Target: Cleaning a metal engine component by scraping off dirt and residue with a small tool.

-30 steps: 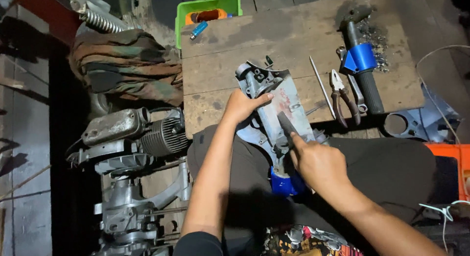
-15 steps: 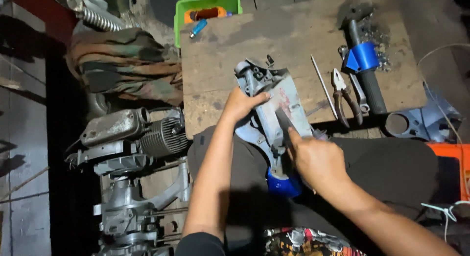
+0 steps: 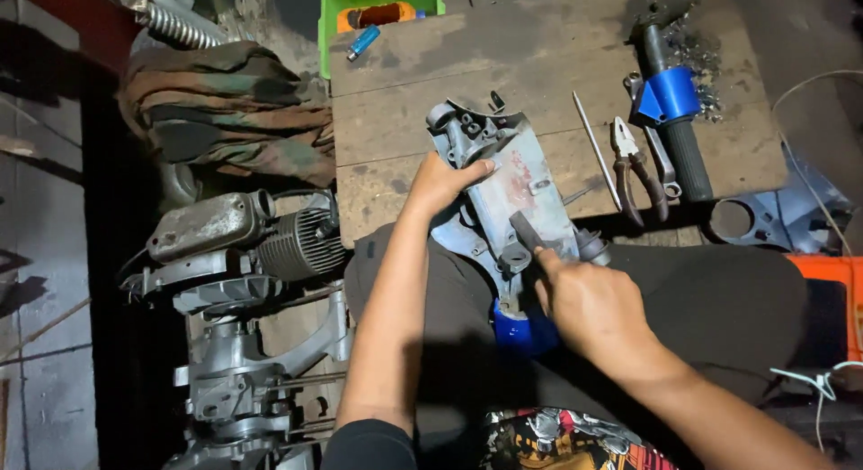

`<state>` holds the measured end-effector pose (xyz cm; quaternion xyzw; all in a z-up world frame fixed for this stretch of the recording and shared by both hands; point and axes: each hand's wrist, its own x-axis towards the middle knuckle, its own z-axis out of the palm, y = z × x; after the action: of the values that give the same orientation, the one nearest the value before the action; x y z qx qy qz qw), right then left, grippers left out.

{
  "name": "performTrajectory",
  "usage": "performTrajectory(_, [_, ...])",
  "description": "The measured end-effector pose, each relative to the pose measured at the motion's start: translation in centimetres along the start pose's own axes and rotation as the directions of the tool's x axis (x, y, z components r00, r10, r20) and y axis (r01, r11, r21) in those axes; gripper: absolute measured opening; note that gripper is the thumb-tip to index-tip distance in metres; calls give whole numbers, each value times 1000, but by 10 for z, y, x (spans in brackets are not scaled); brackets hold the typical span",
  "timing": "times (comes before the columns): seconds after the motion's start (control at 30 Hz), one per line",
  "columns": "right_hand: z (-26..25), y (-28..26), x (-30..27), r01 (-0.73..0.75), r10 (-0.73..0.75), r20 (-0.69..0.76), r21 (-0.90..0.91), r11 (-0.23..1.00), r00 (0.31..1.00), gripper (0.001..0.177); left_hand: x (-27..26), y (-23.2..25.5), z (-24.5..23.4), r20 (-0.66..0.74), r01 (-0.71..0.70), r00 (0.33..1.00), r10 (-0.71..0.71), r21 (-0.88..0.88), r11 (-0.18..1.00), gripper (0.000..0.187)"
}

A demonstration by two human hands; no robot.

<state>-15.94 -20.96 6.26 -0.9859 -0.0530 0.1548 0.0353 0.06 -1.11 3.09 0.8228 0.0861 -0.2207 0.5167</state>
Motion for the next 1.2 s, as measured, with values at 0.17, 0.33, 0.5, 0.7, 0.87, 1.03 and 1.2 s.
performTrajectory(0.17, [5,2,2,-42,36,54,106,994,998,34,6,-7,0,2,-42,999,42,-29,999,95])
performTrajectory(0.33, [-4,4,19,-8,-9,66,246,969,998,31,12,-16,1,2,-53,999,54,-30,998,88])
performTrajectory(0.5, [-5,3,12,-50,22,166,170,984,986,32,11,-18,-1,-11,-59,998,59,-14,998,83])
performTrajectory(0.7, [-25,1,20,-85,-2,241,350,933,970,30,13,-21,1,-27,-56,998,55,-32,998,79])
performTrajectory(0.87, [-23,7,24,-70,-32,264,369,927,964,29,16,-21,3,-29,-49,998,47,-41,998,84])
performTrajectory(1.03, [-33,0,27,-46,-45,222,392,919,974,27,17,-30,5,-38,-42,998,40,-44,998,82])
performTrajectory(1.2, [-39,-5,25,-14,-65,203,365,931,977,32,17,-27,1,-32,-36,999,35,-43,998,84])
